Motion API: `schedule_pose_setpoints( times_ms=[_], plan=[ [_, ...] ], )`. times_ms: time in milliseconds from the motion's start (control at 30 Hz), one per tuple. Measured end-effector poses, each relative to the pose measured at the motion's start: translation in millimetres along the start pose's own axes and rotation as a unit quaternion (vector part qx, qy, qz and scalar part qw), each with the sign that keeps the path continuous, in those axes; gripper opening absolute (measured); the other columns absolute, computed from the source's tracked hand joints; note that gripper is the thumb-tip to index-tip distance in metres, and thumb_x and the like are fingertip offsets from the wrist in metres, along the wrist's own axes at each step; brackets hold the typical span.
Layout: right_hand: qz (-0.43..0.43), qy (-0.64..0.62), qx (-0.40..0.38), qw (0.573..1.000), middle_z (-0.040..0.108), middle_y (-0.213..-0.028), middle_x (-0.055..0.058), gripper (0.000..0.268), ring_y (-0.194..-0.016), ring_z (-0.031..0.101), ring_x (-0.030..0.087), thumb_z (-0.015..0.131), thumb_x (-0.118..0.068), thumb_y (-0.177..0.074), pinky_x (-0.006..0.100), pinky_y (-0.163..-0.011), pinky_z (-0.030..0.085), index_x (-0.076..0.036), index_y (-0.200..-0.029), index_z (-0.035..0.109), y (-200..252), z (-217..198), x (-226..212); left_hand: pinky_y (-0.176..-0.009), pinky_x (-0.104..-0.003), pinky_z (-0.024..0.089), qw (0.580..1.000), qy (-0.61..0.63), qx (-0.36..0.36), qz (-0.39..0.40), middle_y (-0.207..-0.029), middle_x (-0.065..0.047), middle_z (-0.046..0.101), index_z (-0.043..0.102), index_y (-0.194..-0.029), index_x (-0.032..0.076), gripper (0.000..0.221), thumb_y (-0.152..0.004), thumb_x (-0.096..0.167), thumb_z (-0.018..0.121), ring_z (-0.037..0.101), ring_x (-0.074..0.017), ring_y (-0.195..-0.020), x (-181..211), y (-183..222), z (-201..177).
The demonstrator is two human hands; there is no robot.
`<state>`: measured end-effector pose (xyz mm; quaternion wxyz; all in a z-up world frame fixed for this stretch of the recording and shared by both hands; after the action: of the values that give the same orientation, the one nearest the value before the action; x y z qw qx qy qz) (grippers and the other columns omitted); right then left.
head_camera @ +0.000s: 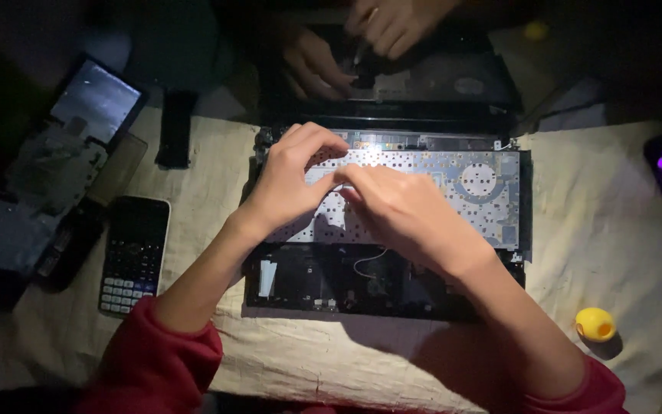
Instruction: Disassembling a laptop by removing the keyboard and internal components like the optical drive and fan.
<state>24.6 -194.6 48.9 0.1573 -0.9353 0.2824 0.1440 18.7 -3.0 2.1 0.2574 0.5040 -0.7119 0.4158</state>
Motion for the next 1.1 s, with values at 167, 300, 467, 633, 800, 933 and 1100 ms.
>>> schedule_pose_setpoints(
  times_ms=[167,300,467,633,800,933,1100],
  plan=[
    [-0.006,-0.013,-0.012,1.0,0.061,-0.081,0.006,0.019,-0.079,0.069,0.026,0.048,-0.025,-0.107,0.035,-0.063,0.059,-0.011,-0.118,0.055,-3,-5,1,-0.083,-0.037,0.055,1.0,-0.008,-0.009,-0.003,-0.096,-0.005,0.067,0.072,-0.107,0.012,0.03,-0.081,0.007,0.085,0.065,-0.0289,-0.091,2,0,-2],
    [-0.007,-0.027,-0.01,1.0,0.065,-0.08,0.006,0.016,-0.077,0.071,0.026,0.047,-0.023,-0.107,0.035,-0.062,0.06,-0.012,-0.117,0.054,1,4,6,-0.083,-0.037,0.056,1.0,-0.011,-0.006,-0.001,-0.097,-0.006,0.067,0.072,-0.107,0.012,0.031,-0.08,0.008,0.086,0.065,-0.0296,-0.093,5,0,-1],
    [0.0,0.007,0.006,1.0,0.058,-0.083,0.004,0.017,-0.082,0.068,0.025,0.047,-0.021,-0.105,0.035,-0.064,0.06,-0.013,-0.119,0.051,-2,-1,-1,-0.084,-0.038,0.055,1.0,-0.018,-0.014,0.007,-0.097,-0.006,0.068,0.072,-0.108,0.012,0.032,-0.079,0.006,0.086,0.065,-0.0308,-0.093,1,0,-2],
    [-0.015,0.004,0.014,1.0,0.061,-0.08,0.005,0.011,-0.08,0.069,0.027,0.047,-0.022,-0.105,0.037,-0.062,0.058,-0.014,-0.112,0.052,-2,4,-2,-0.085,-0.037,0.054,1.0,-0.015,-0.006,0.004,-0.097,-0.005,0.068,0.072,-0.107,0.012,0.036,-0.076,0.003,0.086,0.065,-0.0297,-0.092,-1,1,1],
    [-0.005,0.101,0.031,0.994,0.057,-0.078,-0.001,0.024,-0.079,0.067,0.02,0.057,-0.039,-0.096,0.034,-0.062,0.057,-0.019,-0.108,0.052,6,24,13,-0.088,-0.043,0.055,1.0,-0.005,0.004,0.022,-0.098,-0.009,0.068,0.071,-0.106,0.01,0.037,-0.073,0.004,0.086,0.066,-0.0347,-0.096,-9,2,1],
    [-0.003,-0.025,0.016,1.0,0.063,-0.083,0.01,0.018,-0.086,0.069,0.035,0.049,-0.02,-0.104,0.046,-0.062,0.057,-0.011,-0.118,0.055,-4,7,-7,-0.088,-0.039,0.054,1.0,-0.015,0.016,0.02,-0.097,-0.003,0.068,0.072,-0.105,0.015,0.032,-0.077,0.013,0.087,0.066,-0.0291,-0.095,-15,6,3],
    [0.043,0.007,0.026,0.999,0.063,-0.084,0.001,0.03,-0.086,0.07,0.027,0.056,-0.022,-0.102,0.04,-0.066,0.058,-0.019,-0.131,0.056,4,10,4,-0.089,-0.043,0.054,1.0,0.015,0.008,0.021,-0.097,-0.007,0.067,0.071,-0.107,0.012,0.033,-0.077,0.009,0.086,0.065,-0.0332,-0.095,-8,4,0]
  ],
)
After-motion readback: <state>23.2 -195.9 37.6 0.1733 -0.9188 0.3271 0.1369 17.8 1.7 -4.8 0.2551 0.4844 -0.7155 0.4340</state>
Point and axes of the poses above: each hand's wrist, its own y-axis away from the middle knuckle, its own z-axis out of the palm, x = y × z, the point moved 2 cm from there along -y, towards the middle knuckle
